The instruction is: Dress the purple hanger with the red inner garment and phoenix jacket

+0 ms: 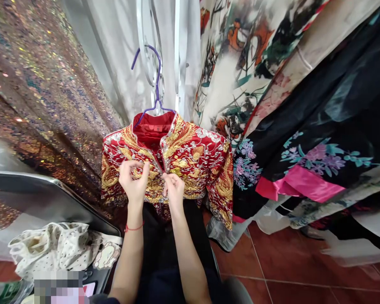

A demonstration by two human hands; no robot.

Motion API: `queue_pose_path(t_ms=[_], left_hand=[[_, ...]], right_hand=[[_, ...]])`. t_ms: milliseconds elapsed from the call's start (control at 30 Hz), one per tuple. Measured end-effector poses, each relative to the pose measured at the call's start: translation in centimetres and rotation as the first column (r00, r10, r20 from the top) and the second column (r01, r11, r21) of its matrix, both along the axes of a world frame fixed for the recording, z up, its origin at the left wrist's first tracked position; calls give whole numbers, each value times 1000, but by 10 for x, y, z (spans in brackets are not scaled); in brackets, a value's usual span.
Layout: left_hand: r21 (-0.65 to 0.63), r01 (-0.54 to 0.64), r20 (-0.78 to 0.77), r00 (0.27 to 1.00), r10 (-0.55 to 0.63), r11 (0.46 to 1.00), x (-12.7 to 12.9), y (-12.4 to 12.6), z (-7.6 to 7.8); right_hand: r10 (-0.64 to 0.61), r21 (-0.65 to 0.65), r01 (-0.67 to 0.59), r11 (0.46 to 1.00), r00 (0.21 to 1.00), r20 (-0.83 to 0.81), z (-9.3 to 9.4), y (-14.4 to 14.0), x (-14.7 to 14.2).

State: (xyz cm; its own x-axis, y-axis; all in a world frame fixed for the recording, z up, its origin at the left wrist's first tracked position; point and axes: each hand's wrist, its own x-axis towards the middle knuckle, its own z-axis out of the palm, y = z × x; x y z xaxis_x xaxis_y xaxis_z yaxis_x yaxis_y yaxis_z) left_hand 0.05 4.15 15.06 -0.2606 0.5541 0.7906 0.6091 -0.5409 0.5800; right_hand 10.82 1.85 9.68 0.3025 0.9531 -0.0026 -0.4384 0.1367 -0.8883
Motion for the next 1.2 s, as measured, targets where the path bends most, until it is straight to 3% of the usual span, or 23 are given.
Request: queue_pose_path(t_ms=[67, 167, 333, 500, 833, 1000, 1200], left_hand=[[-221, 71, 17, 997, -69, 973, 11, -7, -26], [-492, 81, 31, 997, -75, 867, 22, -15, -58], [-641, -39, -22, 999, 33, 766, 28, -30, -88], [-759, -54, -5, 997, 77, 648, 30, -35, -104], [-713, -50, -17, 998, 54, 700, 26, -37, -119], [-704, 70, 122, 992, 24, 707, 5, -38, -126], [-614, 149, 149, 986, -72, 775, -4, -41, -128]], right_hand=[[21, -62, -19, 998, 999, 27, -23, -6, 1], [35, -132, -29, 991, 998, 43, -49, -14, 2], [88, -197, -77, 977, 995, 51, -74, -14, 9], [154, -237, -133, 962, 986, 70, -84, -12, 17], [178, -282, -143, 949, 979, 101, -101, -12, 21], [183, -310, -137, 941, 975, 125, -120, -9, 22], [225, -324, -168, 931, 963, 149, -127, -10, 18]])
